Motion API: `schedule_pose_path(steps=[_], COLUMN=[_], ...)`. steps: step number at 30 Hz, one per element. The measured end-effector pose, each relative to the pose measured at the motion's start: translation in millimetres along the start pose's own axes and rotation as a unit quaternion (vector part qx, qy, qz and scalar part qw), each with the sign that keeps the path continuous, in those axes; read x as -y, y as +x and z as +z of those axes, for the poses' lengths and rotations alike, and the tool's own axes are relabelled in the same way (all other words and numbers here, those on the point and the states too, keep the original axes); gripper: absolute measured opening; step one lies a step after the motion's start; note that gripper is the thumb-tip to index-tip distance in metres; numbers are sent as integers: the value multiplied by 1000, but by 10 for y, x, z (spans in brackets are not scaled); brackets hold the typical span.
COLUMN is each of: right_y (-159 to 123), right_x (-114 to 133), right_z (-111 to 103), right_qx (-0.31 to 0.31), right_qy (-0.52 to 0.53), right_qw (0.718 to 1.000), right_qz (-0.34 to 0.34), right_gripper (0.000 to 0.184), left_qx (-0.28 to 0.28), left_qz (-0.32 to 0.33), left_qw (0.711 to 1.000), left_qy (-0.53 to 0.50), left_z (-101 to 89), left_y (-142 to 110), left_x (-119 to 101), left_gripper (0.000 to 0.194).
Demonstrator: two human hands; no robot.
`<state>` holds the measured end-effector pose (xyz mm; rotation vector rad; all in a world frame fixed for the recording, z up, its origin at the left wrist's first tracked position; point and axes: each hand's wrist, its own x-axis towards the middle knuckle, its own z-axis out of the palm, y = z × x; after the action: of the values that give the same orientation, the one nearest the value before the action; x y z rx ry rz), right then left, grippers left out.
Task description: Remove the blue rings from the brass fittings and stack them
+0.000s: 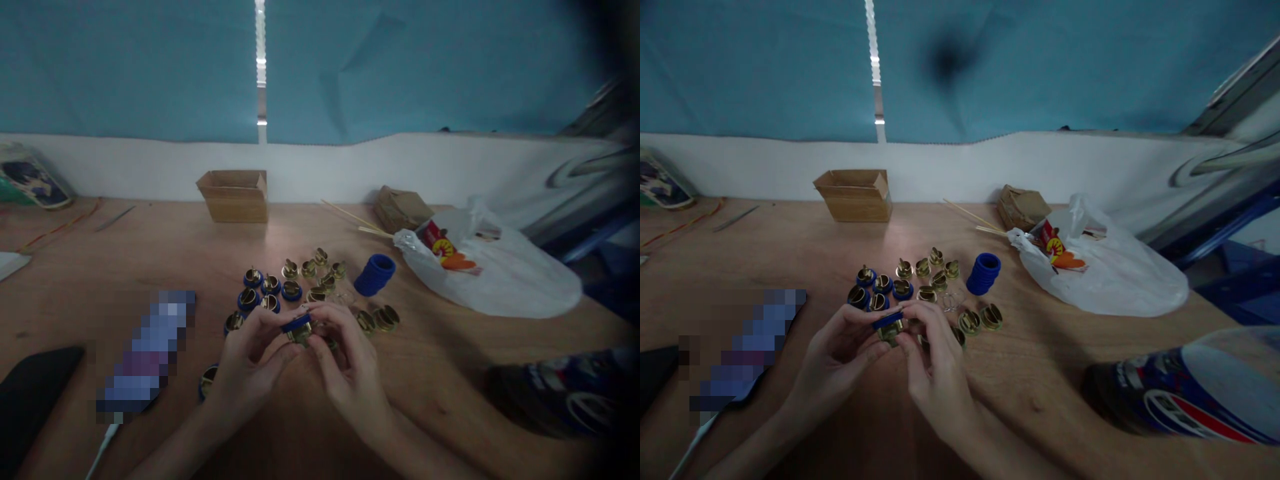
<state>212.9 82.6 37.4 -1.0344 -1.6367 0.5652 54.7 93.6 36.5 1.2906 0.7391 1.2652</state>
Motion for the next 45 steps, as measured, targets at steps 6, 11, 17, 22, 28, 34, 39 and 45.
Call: schedule_pose_path(steps=[6, 11, 17, 22, 28, 34, 39, 45], right_y=[0, 10, 8, 20, 53, 96, 69, 56], right_x=[19, 11, -7, -17, 1, 52, 34, 39], right_z=[34, 28, 23, 13, -23, -24, -13, -18], right_qx=[5, 17, 29, 35, 49, 61, 56, 57], right_qy=[23, 21, 27, 39, 84, 167, 165, 129], right_qw=[1000, 1000, 999, 999, 994, 978, 977, 984], right_qz=[6, 0, 2, 6, 43, 105, 126, 112], right_gripper=[32, 30, 26, 26, 19, 15, 14, 14], left_qx=[8, 12, 22, 23, 41, 51, 42, 27], left_qz=[21, 19, 41, 29, 22, 53, 76, 94], left_qw=[1000, 999, 998, 999, 999, 996, 986, 972], left_qy=[14, 26, 37, 2, 6, 45, 139, 212], left_z=[-7, -9, -20, -9, 1, -30, -67, -61], left_y=[-15, -41, -39, -16, -8, -11, -31, -30], left_x=[17, 13, 43, 15, -7, 60, 92, 81], left_gripper=[27, 26, 30, 30, 38, 50, 53, 51])
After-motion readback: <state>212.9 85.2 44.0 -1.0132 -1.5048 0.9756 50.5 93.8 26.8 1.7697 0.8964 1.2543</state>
